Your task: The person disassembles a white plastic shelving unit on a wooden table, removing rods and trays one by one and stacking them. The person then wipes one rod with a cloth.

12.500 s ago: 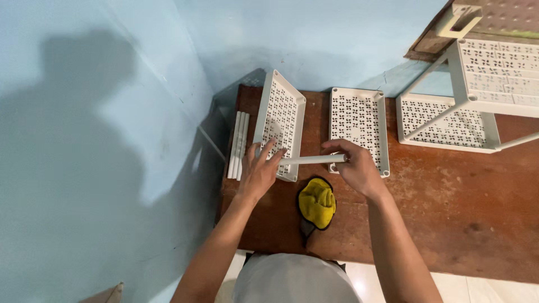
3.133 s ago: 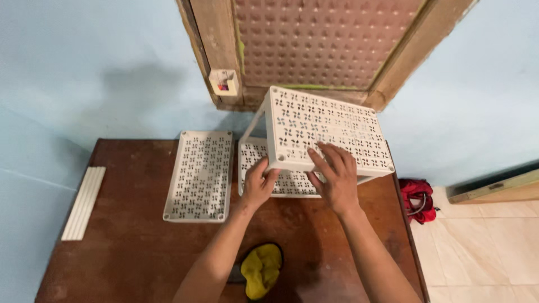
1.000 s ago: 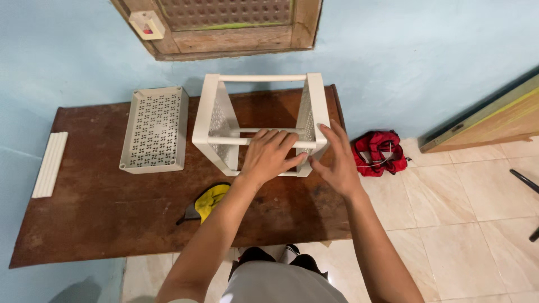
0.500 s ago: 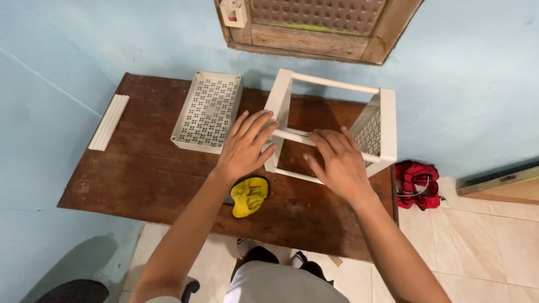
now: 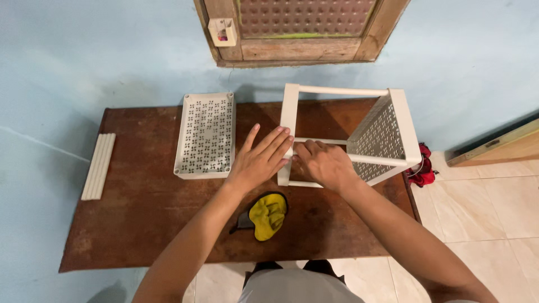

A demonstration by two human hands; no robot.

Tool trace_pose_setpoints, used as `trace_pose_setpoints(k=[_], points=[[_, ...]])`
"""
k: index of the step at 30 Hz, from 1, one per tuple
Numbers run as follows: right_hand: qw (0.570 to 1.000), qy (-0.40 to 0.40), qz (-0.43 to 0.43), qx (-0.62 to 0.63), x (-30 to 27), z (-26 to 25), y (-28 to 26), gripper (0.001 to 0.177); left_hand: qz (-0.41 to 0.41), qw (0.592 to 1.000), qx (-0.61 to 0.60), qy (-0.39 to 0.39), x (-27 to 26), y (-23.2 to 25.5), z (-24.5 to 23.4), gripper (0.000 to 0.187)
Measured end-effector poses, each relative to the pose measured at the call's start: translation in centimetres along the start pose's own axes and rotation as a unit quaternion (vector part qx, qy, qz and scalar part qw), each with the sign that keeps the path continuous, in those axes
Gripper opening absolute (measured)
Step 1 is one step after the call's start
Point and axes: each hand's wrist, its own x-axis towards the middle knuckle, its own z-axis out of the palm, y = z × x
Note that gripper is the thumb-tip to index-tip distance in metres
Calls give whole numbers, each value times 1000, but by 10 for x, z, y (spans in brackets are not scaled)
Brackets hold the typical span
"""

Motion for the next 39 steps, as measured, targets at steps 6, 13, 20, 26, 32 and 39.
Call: trace_pose_setpoints(k=[6,13,20,26,32,39], points=[[978,-195,81,9,12,-25,-5,49,18,999,-12,27,-7,-11,8,62],[979,-170,103,50,24,-46,-8,48,7,999,-14,29,-9,-15,16,63],[927,-134,262,232,-5,-67,22,52,2,998,-63,28,-6,-13,13,61],[828,17,211,520,-40,-37,5,42,-43,994,-96,22,-7,4,6,56],[600,81,186,774,-53,-2,-18,36,-98,905,-413,17,-41,72,-5,42],[423,120,62,896,-34,23,-53,31,-273,689,-671,-21,-79,115,-6,28]])
